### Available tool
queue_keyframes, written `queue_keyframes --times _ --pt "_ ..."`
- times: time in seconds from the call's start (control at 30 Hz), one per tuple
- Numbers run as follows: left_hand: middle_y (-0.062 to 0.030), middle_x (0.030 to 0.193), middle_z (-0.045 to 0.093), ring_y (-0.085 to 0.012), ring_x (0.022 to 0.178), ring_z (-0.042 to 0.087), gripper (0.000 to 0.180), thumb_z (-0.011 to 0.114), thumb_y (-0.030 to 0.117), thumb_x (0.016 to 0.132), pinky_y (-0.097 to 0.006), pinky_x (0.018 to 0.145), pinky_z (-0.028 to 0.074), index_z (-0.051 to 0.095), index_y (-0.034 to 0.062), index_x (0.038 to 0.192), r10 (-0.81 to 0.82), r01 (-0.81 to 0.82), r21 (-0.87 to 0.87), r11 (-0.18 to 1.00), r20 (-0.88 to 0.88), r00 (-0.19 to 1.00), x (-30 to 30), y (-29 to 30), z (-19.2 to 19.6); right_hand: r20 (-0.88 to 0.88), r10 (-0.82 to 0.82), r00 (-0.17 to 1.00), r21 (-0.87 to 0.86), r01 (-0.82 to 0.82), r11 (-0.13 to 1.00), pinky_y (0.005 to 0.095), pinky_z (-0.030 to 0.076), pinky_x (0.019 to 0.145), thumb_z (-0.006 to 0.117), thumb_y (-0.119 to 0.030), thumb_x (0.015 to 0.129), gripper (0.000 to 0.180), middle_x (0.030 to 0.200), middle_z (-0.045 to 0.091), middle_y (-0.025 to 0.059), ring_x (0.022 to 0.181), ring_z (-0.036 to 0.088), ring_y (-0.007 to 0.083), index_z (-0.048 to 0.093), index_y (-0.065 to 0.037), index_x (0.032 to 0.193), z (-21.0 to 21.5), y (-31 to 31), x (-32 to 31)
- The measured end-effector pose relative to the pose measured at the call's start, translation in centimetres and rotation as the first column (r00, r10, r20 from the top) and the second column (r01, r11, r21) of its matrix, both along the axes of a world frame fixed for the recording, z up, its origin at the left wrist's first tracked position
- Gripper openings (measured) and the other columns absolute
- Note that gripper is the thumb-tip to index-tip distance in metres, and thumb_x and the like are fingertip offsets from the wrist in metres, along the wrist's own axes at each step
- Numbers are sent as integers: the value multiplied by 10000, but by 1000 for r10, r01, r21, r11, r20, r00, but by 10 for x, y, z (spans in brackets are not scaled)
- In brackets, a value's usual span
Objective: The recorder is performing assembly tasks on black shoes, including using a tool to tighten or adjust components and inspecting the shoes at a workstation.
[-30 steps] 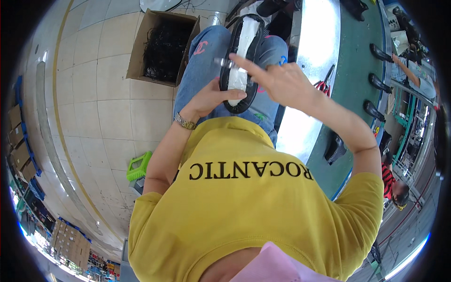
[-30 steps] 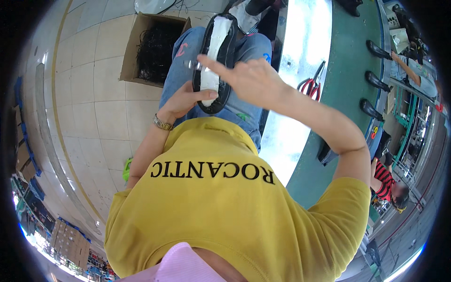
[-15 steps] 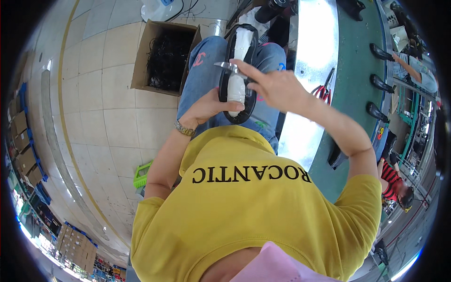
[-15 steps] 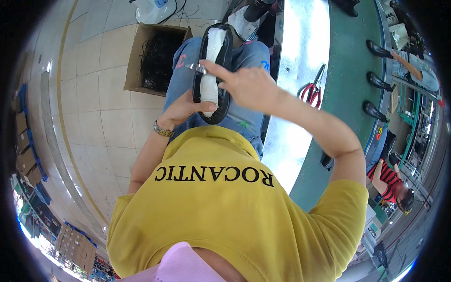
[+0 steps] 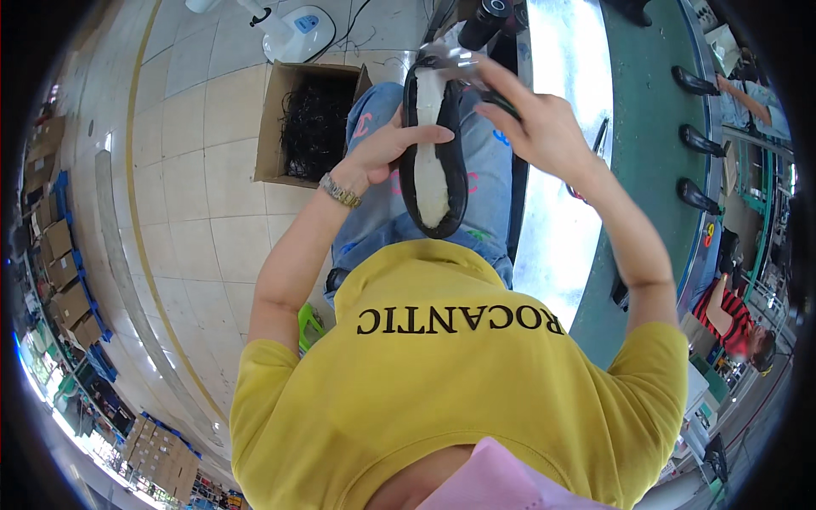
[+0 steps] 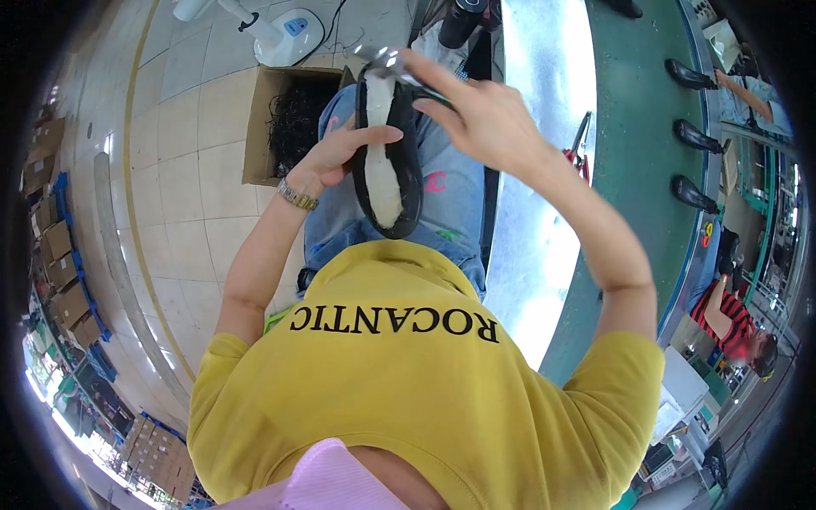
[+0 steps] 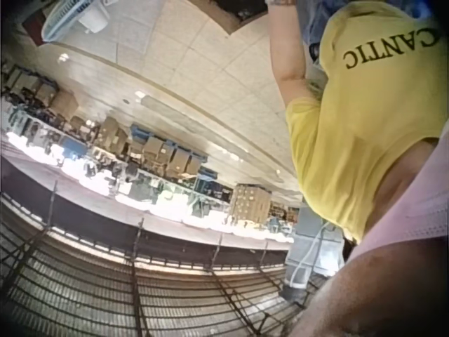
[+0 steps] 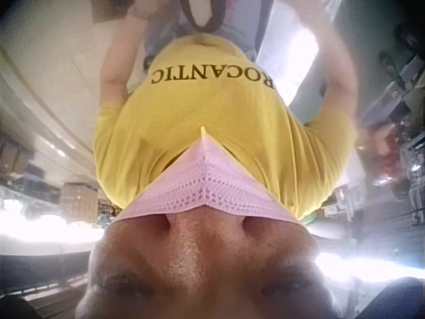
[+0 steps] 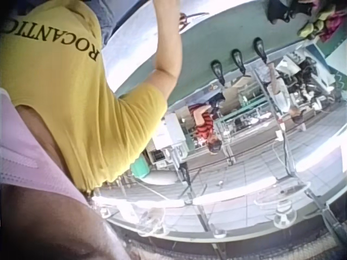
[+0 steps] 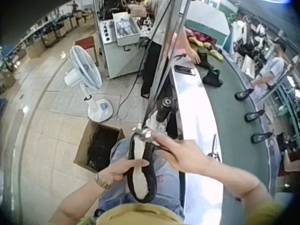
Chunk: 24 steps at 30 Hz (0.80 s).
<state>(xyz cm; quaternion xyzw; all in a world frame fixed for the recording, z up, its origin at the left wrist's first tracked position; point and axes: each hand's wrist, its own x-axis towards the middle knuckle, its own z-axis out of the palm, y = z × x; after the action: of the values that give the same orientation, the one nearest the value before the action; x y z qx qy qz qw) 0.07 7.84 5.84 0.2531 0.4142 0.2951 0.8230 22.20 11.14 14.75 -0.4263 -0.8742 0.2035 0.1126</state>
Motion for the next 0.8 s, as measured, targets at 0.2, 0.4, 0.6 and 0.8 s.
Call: queue_keyframes --times 0.2,0.4,0.6,0.8 --pt "-105 1476 341 -196 1318 389 1271 872 26 622 -336 1079 364 16 130 1556 44 -13 438 899 -60 997 6 -32 -11 -384 -607 696 -757 139 638 269 489 681 513 -319 996 346 677 593 27 711 618 117 578 -71 1227 -9 -60 52" --pt "-117 1576 139 -240 1411 262 1523 938 24 480 -373 1145 256 -132 232 1543 -91 146 563 813 -125 988 -2 -59 -58 -322 -726 608 -944 -150 294 275 489 691 743 -112 806 266 927 705 155 696 610 141 565 -55 995 -52 -110 48" --pt "-92 1416 364 -185 1221 419 1255 889 184 637 -302 1022 362 23 201 1546 -100 53 439 897 84 991 -16 -55 -49 -275 -668 691 -959 -146 243 227 451 600 605 -299 958 284 743 674 75 625 575 95 624 -24 1024 -51 -114 30" --pt "-16 1023 499 -72 880 444 669 757 405 829 -227 778 425 379 102 1290 234 -210 300 931 -45 971 26 -53 -36 -202 -608 768 -978 -120 173 229 408 515 598 -331 964 379 618 609 48 520 527 90 695 28 894 -40 -102 22"
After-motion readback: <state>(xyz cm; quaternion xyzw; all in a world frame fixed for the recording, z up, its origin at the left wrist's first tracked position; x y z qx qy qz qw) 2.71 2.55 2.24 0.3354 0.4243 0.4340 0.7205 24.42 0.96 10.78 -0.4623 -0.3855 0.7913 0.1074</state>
